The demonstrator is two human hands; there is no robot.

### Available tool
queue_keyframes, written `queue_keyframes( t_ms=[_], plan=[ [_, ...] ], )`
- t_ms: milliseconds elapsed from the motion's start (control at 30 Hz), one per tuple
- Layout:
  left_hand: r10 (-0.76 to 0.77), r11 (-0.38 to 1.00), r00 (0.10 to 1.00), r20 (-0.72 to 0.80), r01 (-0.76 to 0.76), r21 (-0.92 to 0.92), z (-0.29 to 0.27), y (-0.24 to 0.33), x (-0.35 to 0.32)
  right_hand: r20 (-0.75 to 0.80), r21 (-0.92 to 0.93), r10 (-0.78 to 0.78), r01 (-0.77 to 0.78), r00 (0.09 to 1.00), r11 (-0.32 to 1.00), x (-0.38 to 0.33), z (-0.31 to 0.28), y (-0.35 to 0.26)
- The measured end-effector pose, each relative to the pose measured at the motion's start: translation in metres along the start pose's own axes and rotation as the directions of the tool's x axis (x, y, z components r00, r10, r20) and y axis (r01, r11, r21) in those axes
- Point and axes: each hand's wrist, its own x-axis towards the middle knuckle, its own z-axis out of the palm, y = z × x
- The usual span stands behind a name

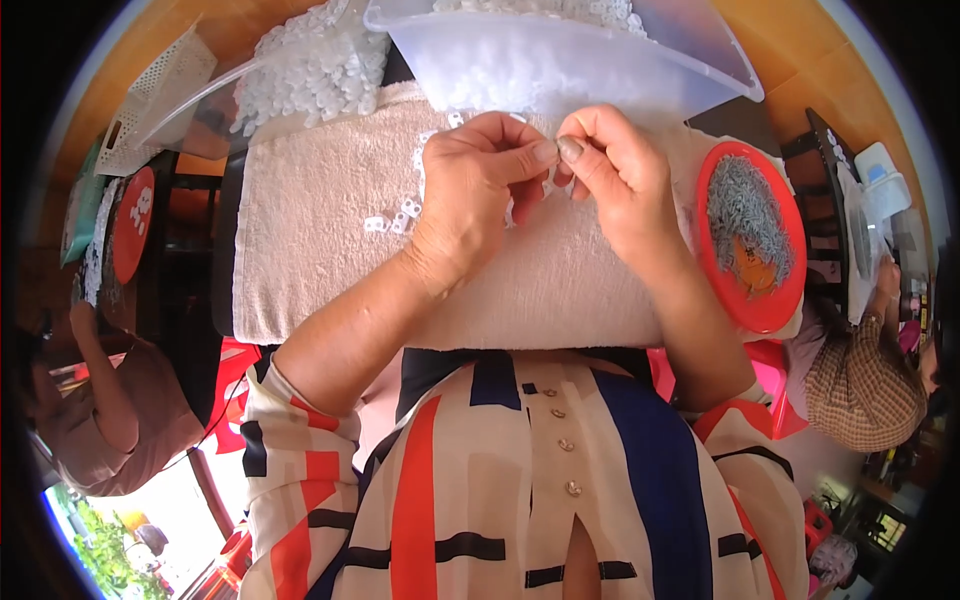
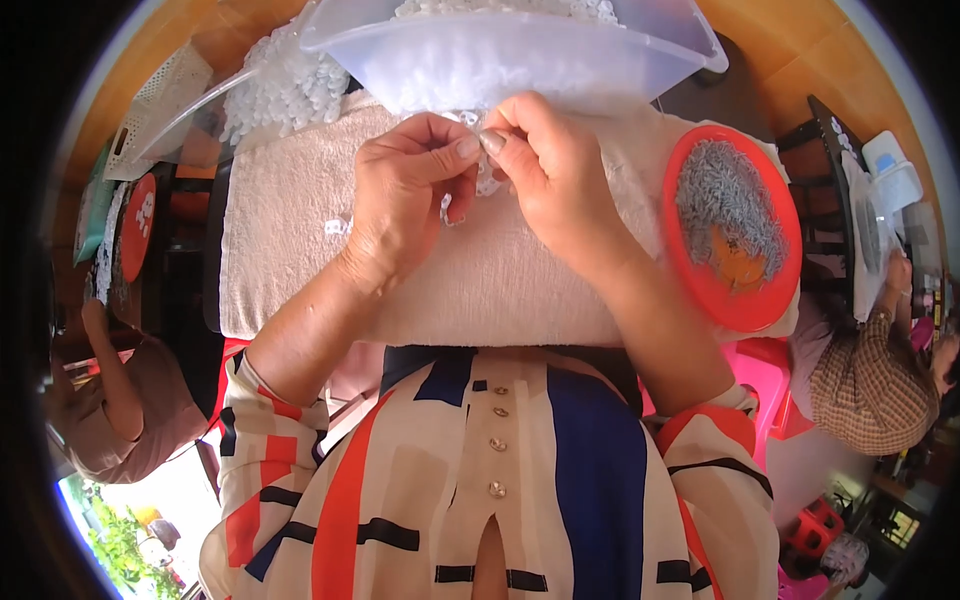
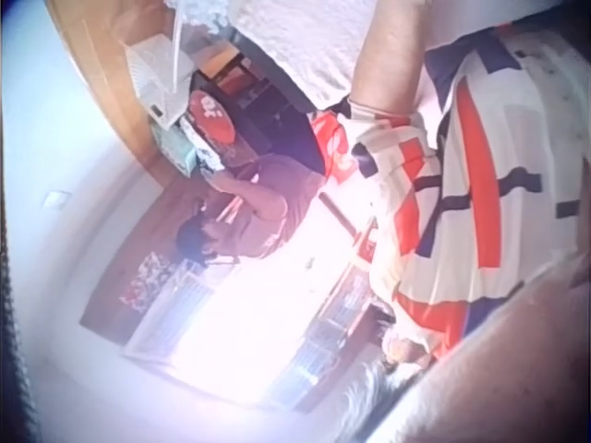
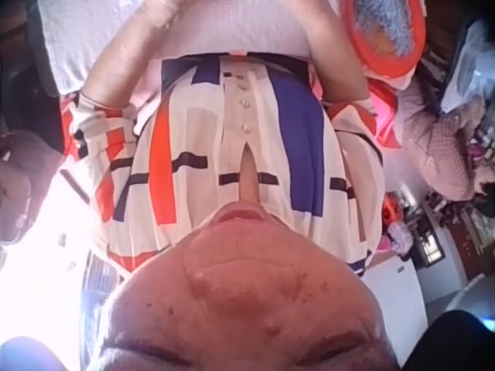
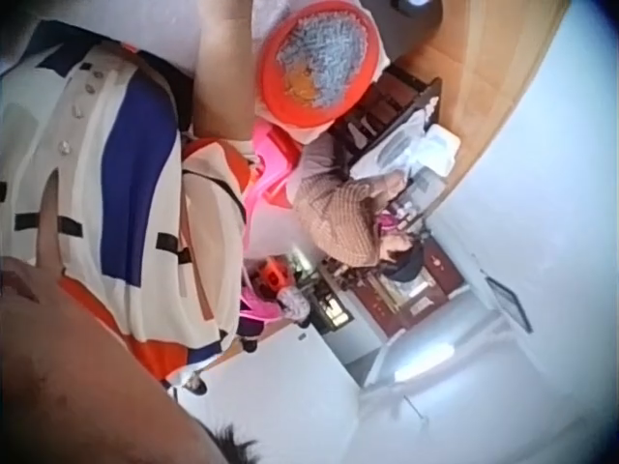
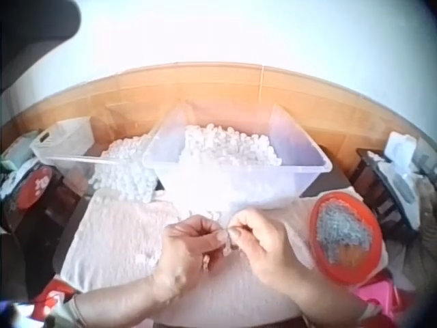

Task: Inspecting and sorting small white plastic rings on a workstation table.

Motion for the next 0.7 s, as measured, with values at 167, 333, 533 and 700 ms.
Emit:
queue_keyframes(
  t_ms=[167, 333, 533, 700],
  plan=[
    [-0.089, 0.991, 0.996, 0.027, 0.091, -0.093, 0.0, 0.004, 0.005, -0.038, 0.1, 0.053, -0.049, 0.998, 0.994, 0.002, 0.0, 0.003],
    [-0.104, 0.987, 0.994, 0.043, 0.108, -0.116, -0.006, 0.008, 0.01, -0.072, -0.018, 0.05, -0.051, 0.996, 0.999, 0.009, -0.021, 0.003],
    [-0.102, 0.984, 0.995, 0.003, 0.102, -0.144, -0.013, 0.009, 0.015, 0.084, -0.666, -0.06, 0.101, 0.995, 0.74, 0.007, -0.035, 0.012],
    [-0.115, 0.978, 0.993, -0.002, 0.113, -0.178, -0.015, 0.007, 0.015, 0.267, -0.798, -0.052, 0.251, 0.962, 0.547, 0.002, -0.027, 0.004]
  ],
)
